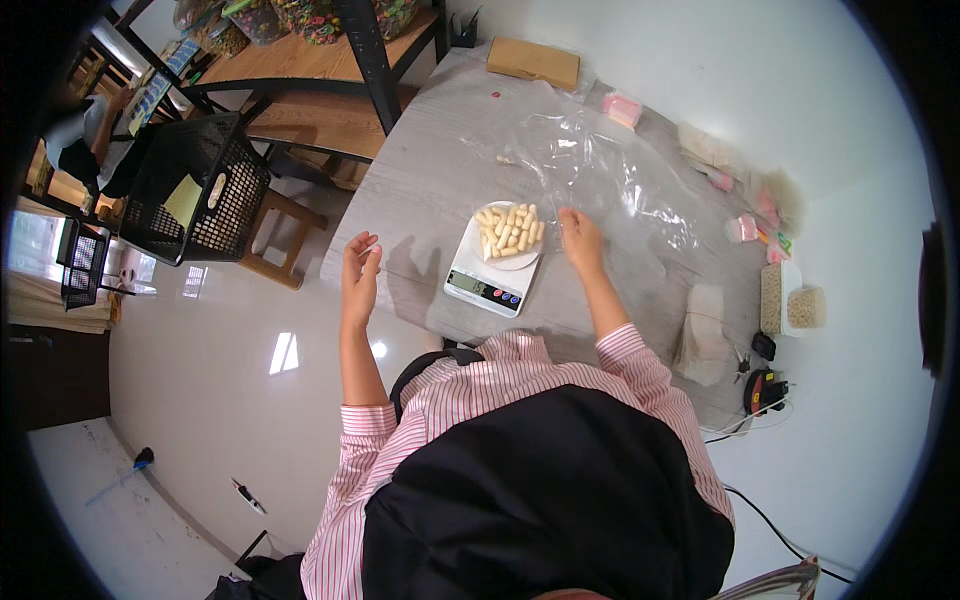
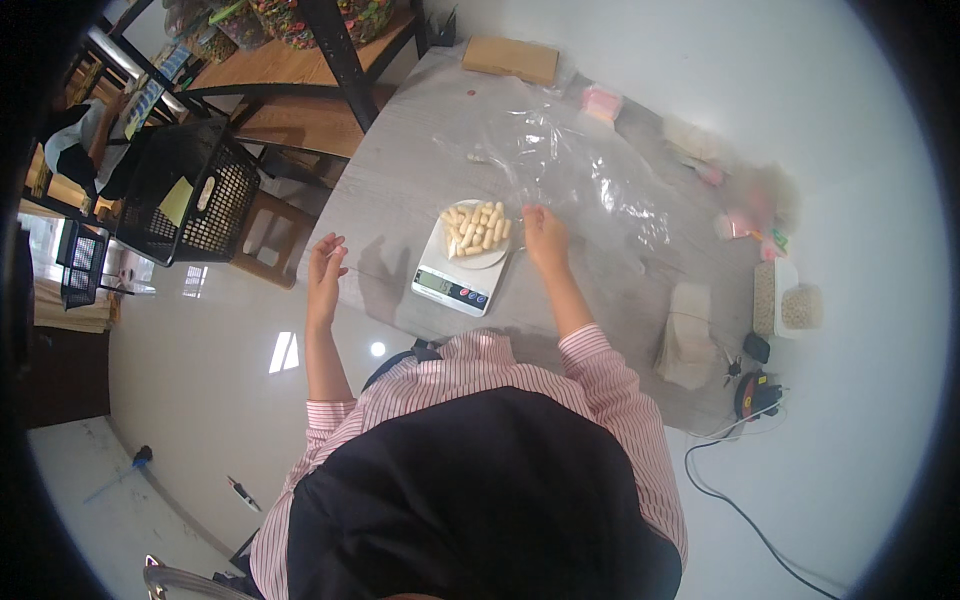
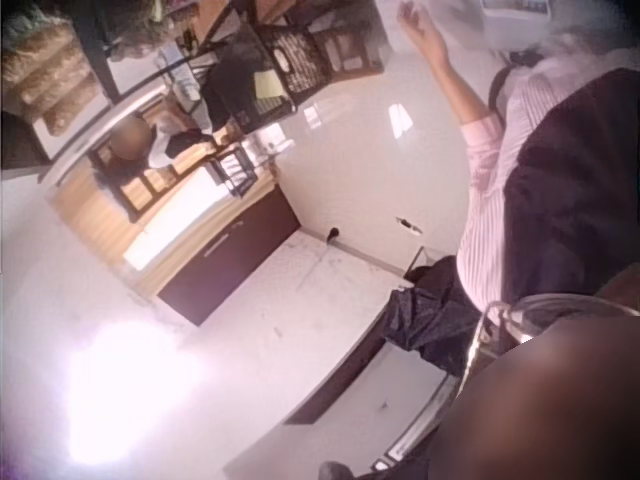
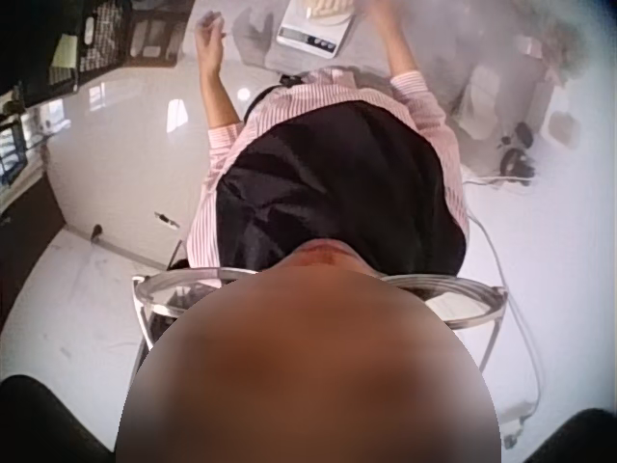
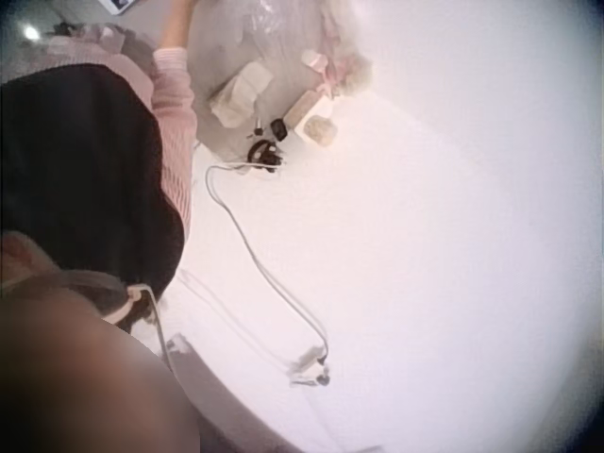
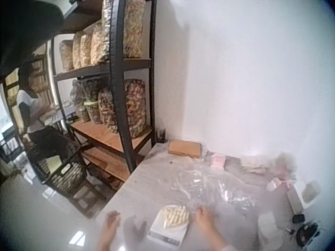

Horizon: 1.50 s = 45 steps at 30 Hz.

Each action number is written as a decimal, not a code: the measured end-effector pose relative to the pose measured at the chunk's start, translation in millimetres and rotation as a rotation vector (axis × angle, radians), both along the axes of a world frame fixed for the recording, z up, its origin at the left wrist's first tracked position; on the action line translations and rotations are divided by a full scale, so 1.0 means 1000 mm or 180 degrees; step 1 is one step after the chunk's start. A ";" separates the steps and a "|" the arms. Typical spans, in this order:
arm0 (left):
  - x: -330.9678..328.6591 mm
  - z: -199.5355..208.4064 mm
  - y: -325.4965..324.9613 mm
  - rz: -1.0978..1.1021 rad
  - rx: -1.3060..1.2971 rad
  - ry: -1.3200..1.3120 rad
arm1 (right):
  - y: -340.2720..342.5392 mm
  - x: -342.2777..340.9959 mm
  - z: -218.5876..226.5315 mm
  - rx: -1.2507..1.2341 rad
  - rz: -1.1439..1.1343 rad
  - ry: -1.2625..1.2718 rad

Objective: The person scoops small white snack pieces into clear plastic bags, weighs each bag on a digital scale, and places the filled bags into a black basket. The person repeats this process multiple times, handling the snacks, bags, and scale throughout the clip.

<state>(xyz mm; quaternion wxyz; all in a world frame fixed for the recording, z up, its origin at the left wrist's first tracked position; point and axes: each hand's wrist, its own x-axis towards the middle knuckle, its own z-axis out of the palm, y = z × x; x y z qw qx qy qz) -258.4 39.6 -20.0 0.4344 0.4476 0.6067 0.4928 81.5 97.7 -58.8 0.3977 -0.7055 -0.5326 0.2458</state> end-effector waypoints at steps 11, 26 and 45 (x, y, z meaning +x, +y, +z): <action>-0.015 -0.005 0.018 -0.0039 0.0251 0.0696 | 0.002 -0.004 -0.004 -0.0363 0.0044 -0.0383; 0.045 -0.080 0.209 -0.0937 0.0131 0.0540 | -0.027 -0.009 -0.030 -0.0385 -0.0471 0.0690; 0.041 -0.015 0.170 -0.1604 0.0173 -0.0425 | -0.007 -0.085 0.098 0.0972 -0.0228 0.2499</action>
